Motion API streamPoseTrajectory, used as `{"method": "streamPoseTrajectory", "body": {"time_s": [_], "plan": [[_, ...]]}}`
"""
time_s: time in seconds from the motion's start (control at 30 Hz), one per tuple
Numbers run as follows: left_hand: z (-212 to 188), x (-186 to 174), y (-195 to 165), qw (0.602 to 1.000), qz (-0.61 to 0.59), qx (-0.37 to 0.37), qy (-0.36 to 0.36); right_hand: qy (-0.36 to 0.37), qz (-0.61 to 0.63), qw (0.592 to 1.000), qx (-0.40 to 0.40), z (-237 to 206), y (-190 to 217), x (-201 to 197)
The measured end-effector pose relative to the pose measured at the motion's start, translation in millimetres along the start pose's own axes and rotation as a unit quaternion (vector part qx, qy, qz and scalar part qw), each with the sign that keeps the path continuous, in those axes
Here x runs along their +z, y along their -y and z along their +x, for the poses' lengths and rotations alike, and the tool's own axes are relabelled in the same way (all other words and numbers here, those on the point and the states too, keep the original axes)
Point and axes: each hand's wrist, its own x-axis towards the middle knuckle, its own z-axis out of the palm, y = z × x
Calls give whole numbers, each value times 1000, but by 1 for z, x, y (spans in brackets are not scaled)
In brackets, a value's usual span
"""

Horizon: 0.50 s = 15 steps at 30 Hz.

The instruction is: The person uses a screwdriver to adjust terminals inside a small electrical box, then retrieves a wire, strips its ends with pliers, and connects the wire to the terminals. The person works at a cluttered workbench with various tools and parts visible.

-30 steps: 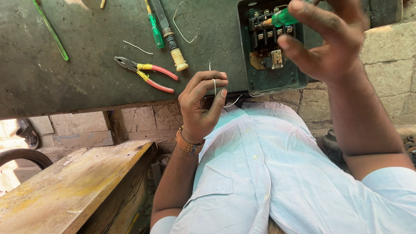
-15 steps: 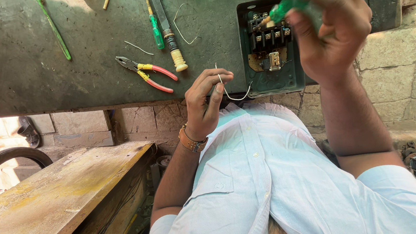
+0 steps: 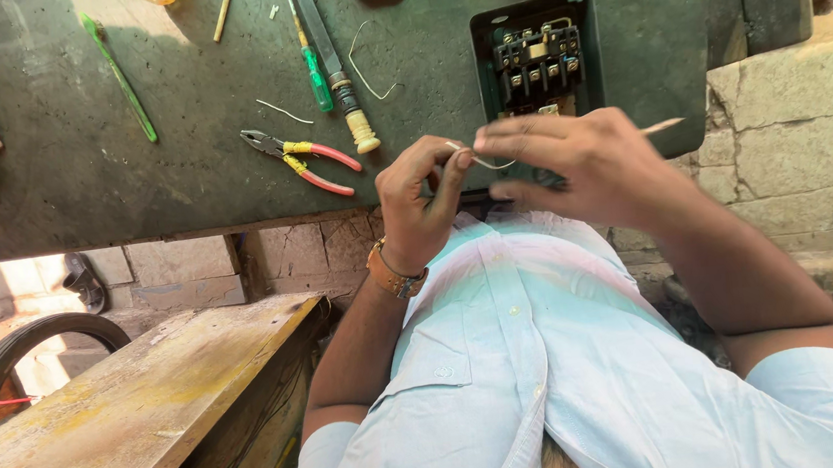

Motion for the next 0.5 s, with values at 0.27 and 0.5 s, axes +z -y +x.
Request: {"method": "streamPoseTrajectory", "body": {"time_s": [0.27, 0.5], "plan": [[13, -25, -11, 999, -4, 50, 1, -55, 41, 995, 76, -9, -7, 29], [42, -80, -11, 897, 156, 320, 261, 50, 39, 998, 20, -9, -11, 19]]}}
